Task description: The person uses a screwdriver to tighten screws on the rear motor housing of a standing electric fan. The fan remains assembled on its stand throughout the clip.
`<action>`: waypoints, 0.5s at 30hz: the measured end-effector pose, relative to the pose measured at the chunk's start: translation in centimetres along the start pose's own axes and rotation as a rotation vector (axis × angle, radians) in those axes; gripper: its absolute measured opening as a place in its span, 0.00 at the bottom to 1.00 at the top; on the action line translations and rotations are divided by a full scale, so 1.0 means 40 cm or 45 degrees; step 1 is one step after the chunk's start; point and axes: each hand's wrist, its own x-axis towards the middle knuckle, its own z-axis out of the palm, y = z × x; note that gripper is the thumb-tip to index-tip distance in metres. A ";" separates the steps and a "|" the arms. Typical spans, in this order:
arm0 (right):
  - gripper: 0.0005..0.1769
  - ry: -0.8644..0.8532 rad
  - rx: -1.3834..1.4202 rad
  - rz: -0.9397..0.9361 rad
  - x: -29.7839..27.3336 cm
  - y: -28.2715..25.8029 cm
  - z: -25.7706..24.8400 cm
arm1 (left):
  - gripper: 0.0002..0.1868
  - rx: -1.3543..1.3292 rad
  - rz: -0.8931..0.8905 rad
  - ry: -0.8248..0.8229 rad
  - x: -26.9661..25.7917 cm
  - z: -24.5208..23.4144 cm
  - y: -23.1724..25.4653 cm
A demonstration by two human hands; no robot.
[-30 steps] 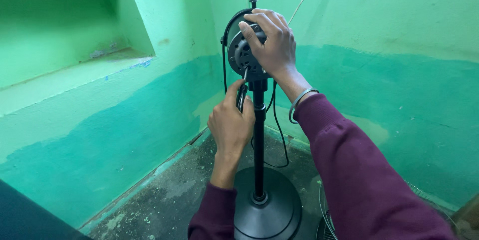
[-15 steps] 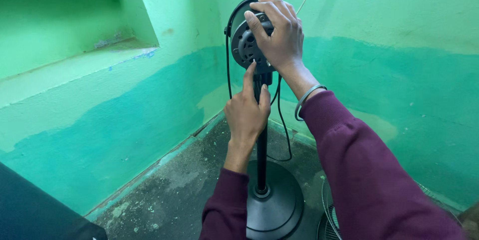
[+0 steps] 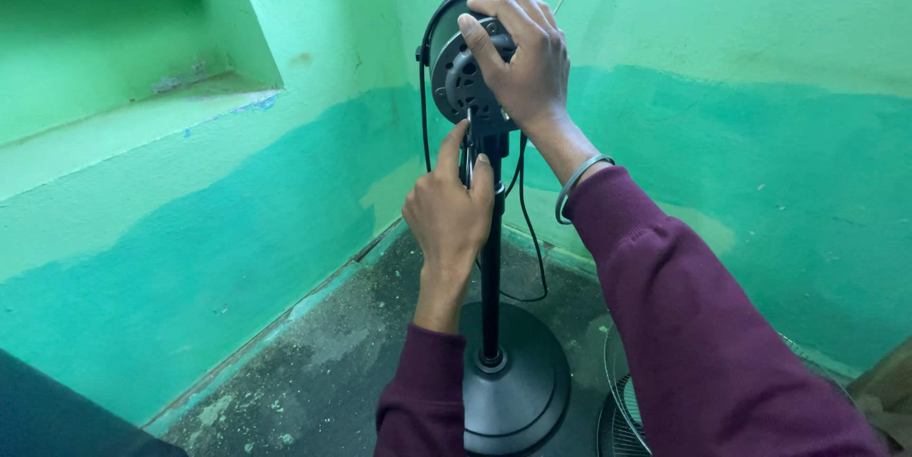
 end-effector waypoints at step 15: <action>0.17 0.038 0.031 0.035 -0.004 -0.004 0.003 | 0.25 -0.073 0.084 0.080 -0.004 0.004 0.011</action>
